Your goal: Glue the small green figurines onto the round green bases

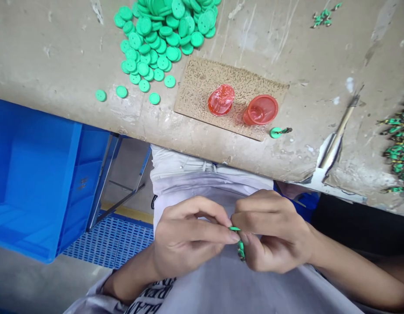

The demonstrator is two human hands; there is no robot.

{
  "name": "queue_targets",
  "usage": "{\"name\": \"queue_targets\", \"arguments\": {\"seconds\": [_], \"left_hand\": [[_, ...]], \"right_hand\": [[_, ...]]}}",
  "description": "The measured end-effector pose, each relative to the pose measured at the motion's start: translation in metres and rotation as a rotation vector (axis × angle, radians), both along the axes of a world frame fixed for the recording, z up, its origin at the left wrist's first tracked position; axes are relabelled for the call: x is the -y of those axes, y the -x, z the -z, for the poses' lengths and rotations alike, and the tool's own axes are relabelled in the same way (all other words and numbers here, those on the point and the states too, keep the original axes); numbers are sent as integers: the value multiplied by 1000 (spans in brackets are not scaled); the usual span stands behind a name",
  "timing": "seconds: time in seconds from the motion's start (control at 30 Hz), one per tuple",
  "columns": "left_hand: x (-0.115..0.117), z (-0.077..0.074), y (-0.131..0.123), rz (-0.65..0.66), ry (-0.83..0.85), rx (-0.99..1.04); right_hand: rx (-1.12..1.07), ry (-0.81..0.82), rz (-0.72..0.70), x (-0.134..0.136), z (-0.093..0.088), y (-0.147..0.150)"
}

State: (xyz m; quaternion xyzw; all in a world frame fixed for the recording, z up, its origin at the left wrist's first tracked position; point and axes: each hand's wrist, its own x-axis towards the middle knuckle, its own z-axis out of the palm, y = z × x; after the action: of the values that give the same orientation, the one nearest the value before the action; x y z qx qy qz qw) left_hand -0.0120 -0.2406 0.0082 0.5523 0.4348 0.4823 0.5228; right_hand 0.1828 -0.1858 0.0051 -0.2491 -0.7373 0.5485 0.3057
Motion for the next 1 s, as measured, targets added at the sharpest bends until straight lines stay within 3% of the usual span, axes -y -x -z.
{"name": "queue_targets", "arguments": {"seconds": [0.27,0.43,1.0], "left_hand": [[-1,1,-4,-52,2,5],[1,3,-7,-110,16,76],[2,0,-1,-9,-53,-22]], "right_hand": [[-49,32,25,0,3,4],[-58,52,-48,-4,3,-1],[-32,-6,-25,-3,2,-3]]}}
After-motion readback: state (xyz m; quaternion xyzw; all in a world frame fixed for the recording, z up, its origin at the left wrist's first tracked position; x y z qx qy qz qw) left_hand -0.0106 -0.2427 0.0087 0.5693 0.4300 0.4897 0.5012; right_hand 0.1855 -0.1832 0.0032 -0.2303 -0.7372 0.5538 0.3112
